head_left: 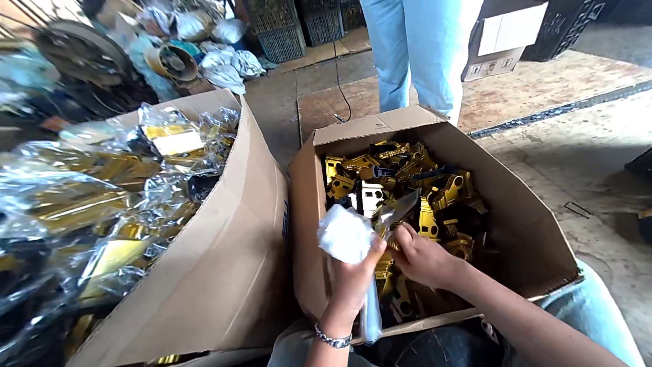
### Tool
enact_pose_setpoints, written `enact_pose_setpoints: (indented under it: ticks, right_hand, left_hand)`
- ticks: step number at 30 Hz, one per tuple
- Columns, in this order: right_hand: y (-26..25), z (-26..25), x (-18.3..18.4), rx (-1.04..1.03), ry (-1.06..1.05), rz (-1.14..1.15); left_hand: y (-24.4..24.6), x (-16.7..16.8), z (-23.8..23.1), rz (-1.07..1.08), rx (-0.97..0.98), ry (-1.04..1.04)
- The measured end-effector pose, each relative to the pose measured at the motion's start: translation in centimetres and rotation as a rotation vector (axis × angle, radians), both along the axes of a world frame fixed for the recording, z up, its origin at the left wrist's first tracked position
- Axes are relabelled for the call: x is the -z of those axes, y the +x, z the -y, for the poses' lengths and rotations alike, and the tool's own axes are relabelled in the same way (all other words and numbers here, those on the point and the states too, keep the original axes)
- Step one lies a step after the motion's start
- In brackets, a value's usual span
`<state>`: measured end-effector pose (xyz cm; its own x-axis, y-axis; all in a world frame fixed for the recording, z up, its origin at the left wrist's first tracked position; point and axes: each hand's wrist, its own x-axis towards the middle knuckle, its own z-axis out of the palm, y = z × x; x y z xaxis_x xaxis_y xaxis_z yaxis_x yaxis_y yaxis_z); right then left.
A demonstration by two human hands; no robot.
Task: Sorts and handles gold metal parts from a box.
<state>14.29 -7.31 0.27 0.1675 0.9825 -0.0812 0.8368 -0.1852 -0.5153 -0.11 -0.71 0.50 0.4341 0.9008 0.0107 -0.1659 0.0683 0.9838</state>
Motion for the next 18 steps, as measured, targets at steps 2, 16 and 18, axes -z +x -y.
enact_pose_setpoints:
  ticks: [2,16,18]
  right_hand:
    - [0.3,-1.3,-0.3,0.074,-0.039,-0.147]
    - [4.1,0.3,-2.9,0.116,0.229,-0.125]
    - [6.0,0.2,-6.0,0.079,-0.166,0.053]
  left_hand:
    - [0.4,0.9,0.3,-0.068,0.011,0.077]
    - [-0.4,0.7,-0.3,-0.009,0.033,0.234]
    - [-1.4,-0.4,-1.9,0.026,0.000,-0.008]
